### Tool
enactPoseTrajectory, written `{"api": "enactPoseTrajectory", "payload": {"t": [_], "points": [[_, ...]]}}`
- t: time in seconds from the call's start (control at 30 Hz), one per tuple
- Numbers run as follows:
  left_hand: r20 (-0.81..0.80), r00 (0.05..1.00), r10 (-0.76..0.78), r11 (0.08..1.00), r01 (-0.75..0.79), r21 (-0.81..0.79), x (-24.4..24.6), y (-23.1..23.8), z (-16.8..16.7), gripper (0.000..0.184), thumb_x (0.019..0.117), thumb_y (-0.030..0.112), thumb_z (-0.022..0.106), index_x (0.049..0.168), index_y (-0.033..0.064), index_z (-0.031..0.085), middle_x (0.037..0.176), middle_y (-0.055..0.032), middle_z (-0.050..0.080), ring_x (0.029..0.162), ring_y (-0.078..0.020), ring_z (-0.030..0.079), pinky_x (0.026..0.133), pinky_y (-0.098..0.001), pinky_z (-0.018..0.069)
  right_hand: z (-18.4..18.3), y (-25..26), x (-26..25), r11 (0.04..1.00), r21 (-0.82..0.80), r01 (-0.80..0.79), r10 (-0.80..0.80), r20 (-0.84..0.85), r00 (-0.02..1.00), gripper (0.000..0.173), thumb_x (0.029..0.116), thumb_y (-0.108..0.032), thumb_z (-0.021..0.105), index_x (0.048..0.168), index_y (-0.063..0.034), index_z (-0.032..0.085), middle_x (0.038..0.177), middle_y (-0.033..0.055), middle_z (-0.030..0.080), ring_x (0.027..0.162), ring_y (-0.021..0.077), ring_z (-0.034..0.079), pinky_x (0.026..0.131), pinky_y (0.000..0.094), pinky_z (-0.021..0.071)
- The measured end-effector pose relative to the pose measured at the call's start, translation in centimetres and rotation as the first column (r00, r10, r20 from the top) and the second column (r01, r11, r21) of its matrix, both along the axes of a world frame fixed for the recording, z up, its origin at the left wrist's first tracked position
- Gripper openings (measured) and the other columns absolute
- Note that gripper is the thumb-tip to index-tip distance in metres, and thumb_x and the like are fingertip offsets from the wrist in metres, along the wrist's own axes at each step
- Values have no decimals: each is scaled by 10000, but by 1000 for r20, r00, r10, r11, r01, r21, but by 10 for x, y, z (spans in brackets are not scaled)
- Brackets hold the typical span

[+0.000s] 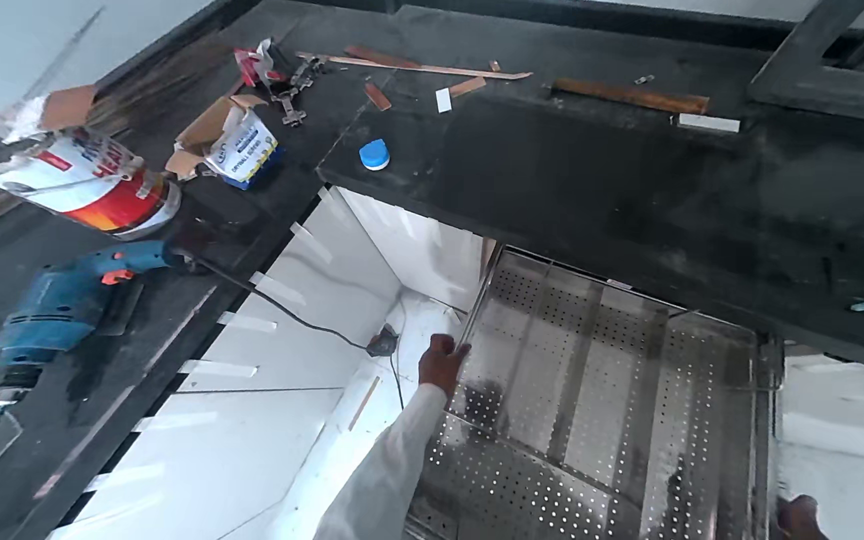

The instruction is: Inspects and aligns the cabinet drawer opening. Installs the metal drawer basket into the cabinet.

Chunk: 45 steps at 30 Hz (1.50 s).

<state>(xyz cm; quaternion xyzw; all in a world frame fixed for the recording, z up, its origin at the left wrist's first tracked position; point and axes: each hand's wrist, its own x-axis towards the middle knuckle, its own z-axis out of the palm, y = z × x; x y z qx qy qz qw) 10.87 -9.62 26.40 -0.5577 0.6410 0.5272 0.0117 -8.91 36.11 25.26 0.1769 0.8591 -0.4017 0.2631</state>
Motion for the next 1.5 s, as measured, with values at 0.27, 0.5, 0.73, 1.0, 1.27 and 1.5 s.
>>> {"api": "enactPoseTrajectory", "payload": {"t": [0.27,0.5,0.73,1.0,1.27,1.5], "points": [[167,986,-5,982,36,-186,-67,-3,26,390,1021,109,621,1391,7,555,1206,-217,711,1169,-404,661,1042,-580,466,-21,1,-85,990,-123,-67,72,39,997,298,1093,-248,441,1303,-75,562,970,59,656,747,111,635,609,299,524],[210,978,-7,978,50,-201,-76,-20,20,547,921,161,764,1398,6,543,1207,-204,715,1202,-398,649,1057,-593,465,-18,10,-99,977,-194,-88,108,94,990,238,1089,-166,459,1250,-54,594,957,64,681,786,135,683,656,318,584],[242,967,-84,994,99,-52,-81,-40,16,463,956,195,737,1348,-3,592,1303,-253,641,1257,-416,589,1066,-605,435,-5,-9,-103,983,-62,-172,179,155,971,185,1089,-123,464,1203,-33,578,943,115,635,783,184,642,658,365,545],[278,959,-48,998,58,-29,-86,-42,10,417,973,222,725,1284,-38,625,1297,-276,630,1257,-412,582,1070,-590,427,-6,-17,-102,980,-34,-198,201,148,968,191,1083,-86,453,1235,-9,541,920,128,594,751,189,601,646,371,520],[348,927,-140,984,171,-59,-79,-32,19,413,1014,250,659,1301,-44,617,1325,-282,623,1289,-422,573,1094,-595,420,-10,-6,-86,970,-52,-239,244,151,958,261,1088,-133,463,1330,-57,521,984,126,600,777,181,586,661,369,498],[221,972,-74,995,87,-49,-65,-31,7,417,974,214,718,1299,-24,608,1191,-249,676,1145,-398,630,1001,-586,467,0,-8,-81,984,-90,-157,169,154,973,192,1090,-128,460,1228,-49,566,909,106,627,739,167,626,627,343,530]]}}
